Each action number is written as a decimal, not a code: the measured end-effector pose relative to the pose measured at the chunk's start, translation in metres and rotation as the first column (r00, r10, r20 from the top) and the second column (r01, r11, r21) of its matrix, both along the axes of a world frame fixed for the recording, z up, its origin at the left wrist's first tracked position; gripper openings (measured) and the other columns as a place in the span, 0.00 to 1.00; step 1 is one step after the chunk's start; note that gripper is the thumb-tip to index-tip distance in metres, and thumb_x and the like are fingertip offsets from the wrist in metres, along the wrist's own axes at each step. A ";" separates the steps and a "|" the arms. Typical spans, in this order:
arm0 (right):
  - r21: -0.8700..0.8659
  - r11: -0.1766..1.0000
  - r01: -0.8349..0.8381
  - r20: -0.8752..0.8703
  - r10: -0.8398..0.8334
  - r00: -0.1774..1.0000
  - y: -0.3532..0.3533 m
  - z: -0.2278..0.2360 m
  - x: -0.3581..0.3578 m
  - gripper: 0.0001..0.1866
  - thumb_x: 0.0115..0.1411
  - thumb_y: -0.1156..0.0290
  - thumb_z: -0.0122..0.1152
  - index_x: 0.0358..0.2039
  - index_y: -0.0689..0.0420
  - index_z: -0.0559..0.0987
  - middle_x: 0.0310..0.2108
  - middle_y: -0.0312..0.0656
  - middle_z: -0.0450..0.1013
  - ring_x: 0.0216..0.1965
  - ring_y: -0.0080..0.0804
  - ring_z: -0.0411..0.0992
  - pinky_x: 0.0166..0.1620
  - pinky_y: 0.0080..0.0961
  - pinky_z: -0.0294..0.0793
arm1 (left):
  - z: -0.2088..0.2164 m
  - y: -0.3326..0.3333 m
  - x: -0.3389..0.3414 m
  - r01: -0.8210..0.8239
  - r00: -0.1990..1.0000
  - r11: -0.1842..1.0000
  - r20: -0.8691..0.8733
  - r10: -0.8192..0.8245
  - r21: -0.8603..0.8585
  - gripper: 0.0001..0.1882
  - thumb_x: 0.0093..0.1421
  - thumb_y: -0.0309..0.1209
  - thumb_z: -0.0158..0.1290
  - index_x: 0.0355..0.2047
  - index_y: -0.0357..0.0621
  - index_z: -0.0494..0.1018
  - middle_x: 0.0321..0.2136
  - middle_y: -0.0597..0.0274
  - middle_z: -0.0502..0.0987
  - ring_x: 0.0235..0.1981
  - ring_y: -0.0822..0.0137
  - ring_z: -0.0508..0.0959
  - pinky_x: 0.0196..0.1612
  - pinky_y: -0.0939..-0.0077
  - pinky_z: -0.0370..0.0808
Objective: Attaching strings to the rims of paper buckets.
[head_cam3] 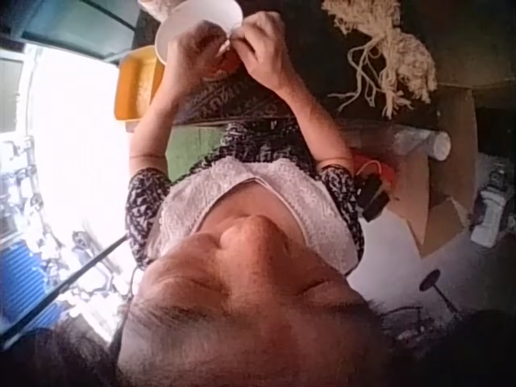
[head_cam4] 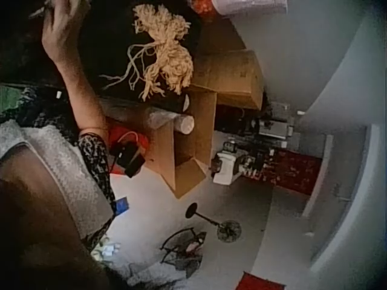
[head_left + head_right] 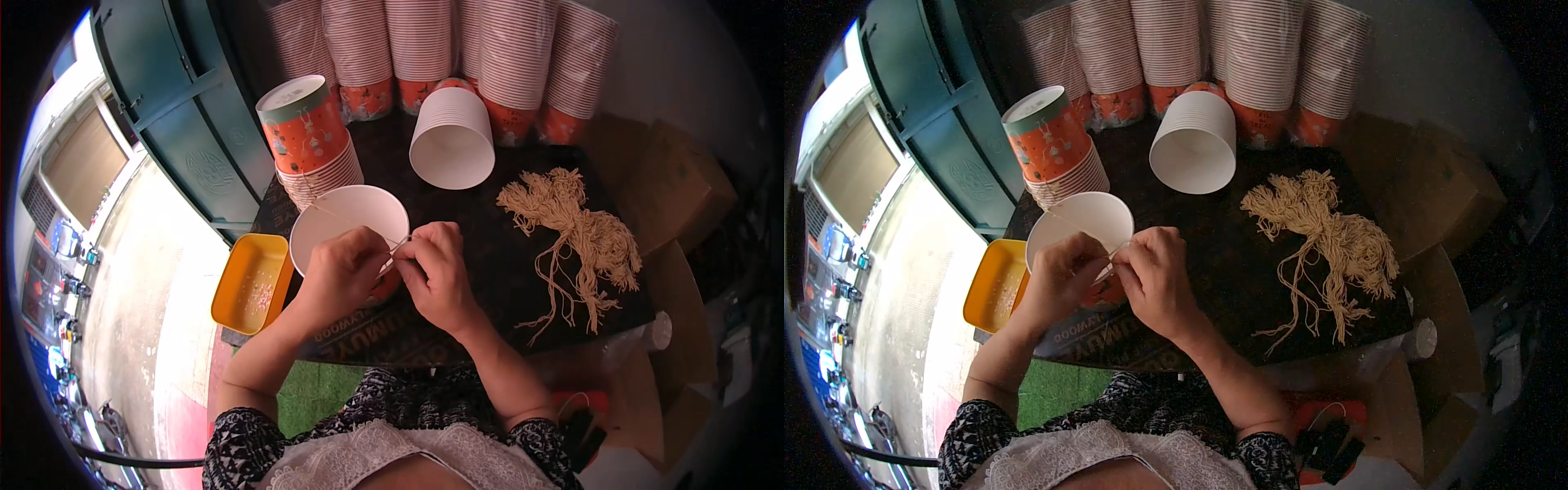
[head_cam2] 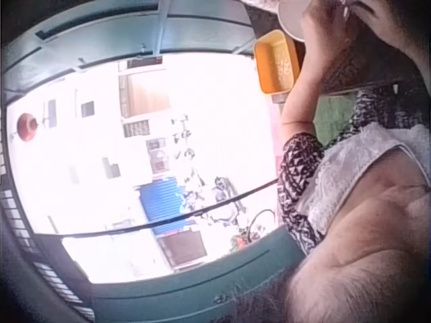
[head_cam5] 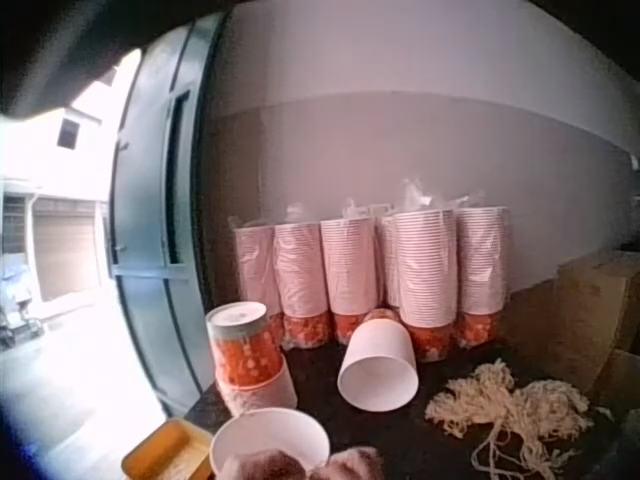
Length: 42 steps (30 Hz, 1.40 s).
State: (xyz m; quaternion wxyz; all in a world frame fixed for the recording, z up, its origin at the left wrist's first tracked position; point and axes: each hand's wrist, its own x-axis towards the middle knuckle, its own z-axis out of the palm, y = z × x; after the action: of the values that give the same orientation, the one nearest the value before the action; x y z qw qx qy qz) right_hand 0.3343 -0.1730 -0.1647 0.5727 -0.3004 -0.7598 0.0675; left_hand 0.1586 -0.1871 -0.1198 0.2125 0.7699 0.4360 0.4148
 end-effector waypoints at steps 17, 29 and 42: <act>0.047 0.989 -0.140 0.153 0.131 0.979 -0.012 -0.005 0.019 0.11 0.46 0.87 0.62 0.31 0.60 0.75 0.47 0.47 0.63 0.47 0.44 0.63 0.46 0.35 0.69 | 0.002 0.009 -0.003 -0.136 0.990 0.986 -0.033 0.134 -0.091 0.04 0.55 0.23 0.53 0.26 0.34 0.70 0.19 0.47 0.76 0.23 0.48 0.79 0.28 0.60 0.73; -0.159 0.949 -0.274 -0.087 0.263 0.961 -0.010 0.005 0.012 0.05 0.59 0.84 0.56 0.35 0.64 0.71 0.49 0.51 0.68 0.43 0.42 0.74 0.42 0.29 0.75 | 0.010 0.005 0.000 -0.040 0.999 0.995 -0.023 0.042 0.088 0.04 0.55 0.23 0.55 0.31 0.37 0.74 0.25 0.51 0.78 0.24 0.55 0.80 0.29 0.68 0.75; -0.026 0.969 -0.247 -0.233 0.234 0.944 -0.006 -0.002 -0.008 0.05 0.59 0.85 0.55 0.34 0.61 0.72 0.29 0.39 0.68 0.26 0.24 0.67 0.29 0.20 0.67 | 0.007 -0.011 -0.001 -0.006 0.991 0.973 -0.130 0.037 0.233 0.08 0.49 0.19 0.57 0.28 0.41 0.69 0.26 0.58 0.73 0.27 0.58 0.77 0.38 0.65 0.72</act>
State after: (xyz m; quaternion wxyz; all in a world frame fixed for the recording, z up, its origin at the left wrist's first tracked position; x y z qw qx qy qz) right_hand 0.3262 -0.1789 -0.1663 0.6351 -0.2111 -0.7178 0.1917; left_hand 0.1576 -0.1980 -0.1130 0.0871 0.8107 0.4062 0.4126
